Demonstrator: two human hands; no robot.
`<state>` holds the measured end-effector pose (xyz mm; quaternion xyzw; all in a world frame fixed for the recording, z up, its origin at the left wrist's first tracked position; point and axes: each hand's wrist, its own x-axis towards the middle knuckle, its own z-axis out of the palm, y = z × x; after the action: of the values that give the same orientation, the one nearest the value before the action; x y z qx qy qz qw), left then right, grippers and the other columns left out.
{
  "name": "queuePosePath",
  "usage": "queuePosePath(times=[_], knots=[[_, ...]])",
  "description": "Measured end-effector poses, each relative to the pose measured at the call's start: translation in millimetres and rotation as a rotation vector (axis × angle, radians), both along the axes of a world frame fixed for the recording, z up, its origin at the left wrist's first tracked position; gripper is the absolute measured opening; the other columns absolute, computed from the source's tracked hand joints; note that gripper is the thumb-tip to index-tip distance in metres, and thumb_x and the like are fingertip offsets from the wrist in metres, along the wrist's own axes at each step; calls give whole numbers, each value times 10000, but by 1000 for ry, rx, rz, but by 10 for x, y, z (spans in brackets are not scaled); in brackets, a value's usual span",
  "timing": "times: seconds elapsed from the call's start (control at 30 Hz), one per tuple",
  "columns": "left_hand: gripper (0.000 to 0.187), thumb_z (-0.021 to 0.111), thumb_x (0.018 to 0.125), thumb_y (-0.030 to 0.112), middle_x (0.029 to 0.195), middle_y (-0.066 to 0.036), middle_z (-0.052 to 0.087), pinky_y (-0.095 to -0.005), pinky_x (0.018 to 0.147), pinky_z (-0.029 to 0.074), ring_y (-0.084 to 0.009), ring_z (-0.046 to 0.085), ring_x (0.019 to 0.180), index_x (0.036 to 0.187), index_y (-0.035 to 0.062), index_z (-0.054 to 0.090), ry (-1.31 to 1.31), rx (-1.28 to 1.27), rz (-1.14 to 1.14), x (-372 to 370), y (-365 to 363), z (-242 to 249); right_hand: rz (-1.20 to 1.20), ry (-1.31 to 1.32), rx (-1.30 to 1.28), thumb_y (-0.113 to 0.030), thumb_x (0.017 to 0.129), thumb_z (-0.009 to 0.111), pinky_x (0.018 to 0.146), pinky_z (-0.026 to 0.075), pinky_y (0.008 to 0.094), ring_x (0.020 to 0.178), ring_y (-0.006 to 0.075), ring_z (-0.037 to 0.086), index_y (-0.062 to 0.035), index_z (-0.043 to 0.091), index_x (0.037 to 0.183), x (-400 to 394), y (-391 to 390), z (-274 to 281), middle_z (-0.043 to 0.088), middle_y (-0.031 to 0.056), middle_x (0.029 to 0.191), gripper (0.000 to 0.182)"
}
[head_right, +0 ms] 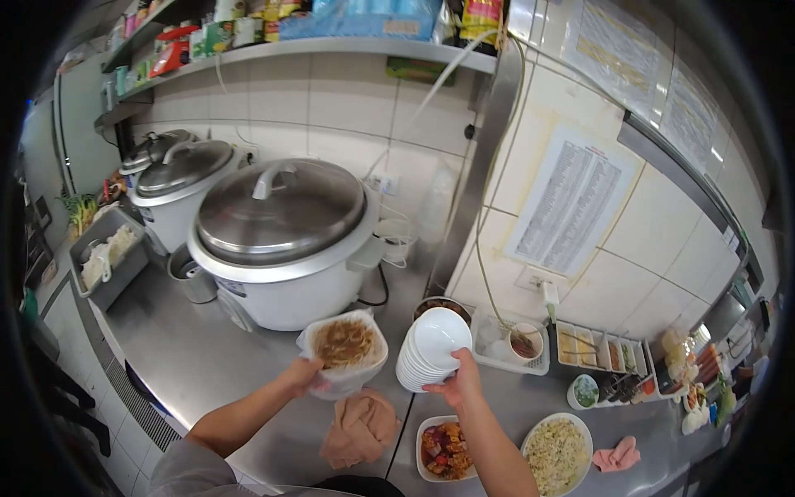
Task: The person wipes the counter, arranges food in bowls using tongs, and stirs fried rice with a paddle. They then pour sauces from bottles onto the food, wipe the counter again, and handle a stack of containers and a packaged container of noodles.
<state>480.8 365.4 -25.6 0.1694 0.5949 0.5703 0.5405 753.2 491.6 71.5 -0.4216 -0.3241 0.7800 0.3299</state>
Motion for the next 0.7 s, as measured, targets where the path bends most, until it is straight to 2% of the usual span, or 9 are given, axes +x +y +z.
queuePosePath(times=[0.13, 0.2, 0.3, 0.37, 0.5, 0.57, 0.6, 0.67, 0.7], knots=[[320, 477, 792, 87, 916, -164, 560, -340, 493, 524, -253, 599, 655, 1066, -78, 462, 6, -123, 25, -116, -752, -112, 42, 23, -16, -331, 690, 468, 806, 335, 646, 1148, 428, 363, -95, 269, 1296, -15, 70, -55, 293, 187, 1319, 680], [319, 480, 816, 102, 831, -194, 561, -337, 512, 534, -274, 607, 606, 1020, -141, 452, 11, -68, 199, -159, -1056, -242, 63, 17, 19, -342, 690, 470, 800, 341, 641, 1149, 423, 366, -105, 278, 1295, -71, -26, 56, 306, 171, 1320, 678], [294, 470, 818, 101, 828, -177, 571, -333, 526, 538, -273, 607, 607, 1017, -115, 467, 141, -29, 408, -175, -1315, -409, 186, 168, 62, -366, 694, 471, 798, 313, 659, 1153, 412, 369, -128, 302, 1290, -92, 86, -55, 348, 132, 1312, 663], [289, 455, 829, 130, 825, -143, 573, -334, 507, 523, -254, 604, 615, 1004, -97, 483, 165, -66, 458, -168, -1382, -308, 136, 152, 47, -362, 701, 467, 815, 220, 707, 1154, 423, 360, -126, 305, 1285, -206, 129, -78, 341, 146, 1315, 650], [376, 489, 840, 237, 843, -161, 579, -368, 531, 504, -289, 593, 595, 1000, -103, 486, 221, -139, 412, -546, -1463, -480, 35, 131, -32, -349, 695, 469, 827, 223, 696, 1158, 413, 358, -117, 296, 1282, -582, 222, -112, 321, 163, 1316, 655], [533, 549, 803, 369, 885, -218, 570, -397, 636, 481, -334, 587, 684, 1027, -111, 483, 849, -653, -86, -629, -1501, -174, -46, 109, -15, -333, 710, 451, 835, 210, 699, 1149, 421, 366, -95, 314, 1259, -781, 121, 11, 333, 170, 1307, 613], [533, 549, 803, 369, 885, -218, 570, -397, 636, 481, -334, 587, 684, 1027, -111, 483, 858, -644, -99, -477, -1537, 98, -94, 83, -8, -325, 720, 438, 839, 204, 700, 1144, 425, 371, -85, 320, 1250, -873, 113, 63, 339, 173, 1304, 593], [601, 603, 748, 435, 885, -247, 560, -387, 657, 476, -314, 588, 733, 1050, -74, 502, 1705, -623, 269, -5, -1518, 669, -113, 100, -26, -300, 724, 431, 869, 178, 694, 1185, 429, 309, -86, 271, 1285, -994, 155, 105, 275, 173, 1342, 621], [592, 638, 726, 399, 934, -249, 557, -379, 682, 473, -303, 588, 770, 1064, -67, 500, 1696, -391, 330, 83, -1355, 725, -116, 111, -52, -276, 729, 424, 900, 152, 688, 1226, 432, 247, -87, 221, 1321, -1052, 174, 112, 211, 172, 1379, 654]])
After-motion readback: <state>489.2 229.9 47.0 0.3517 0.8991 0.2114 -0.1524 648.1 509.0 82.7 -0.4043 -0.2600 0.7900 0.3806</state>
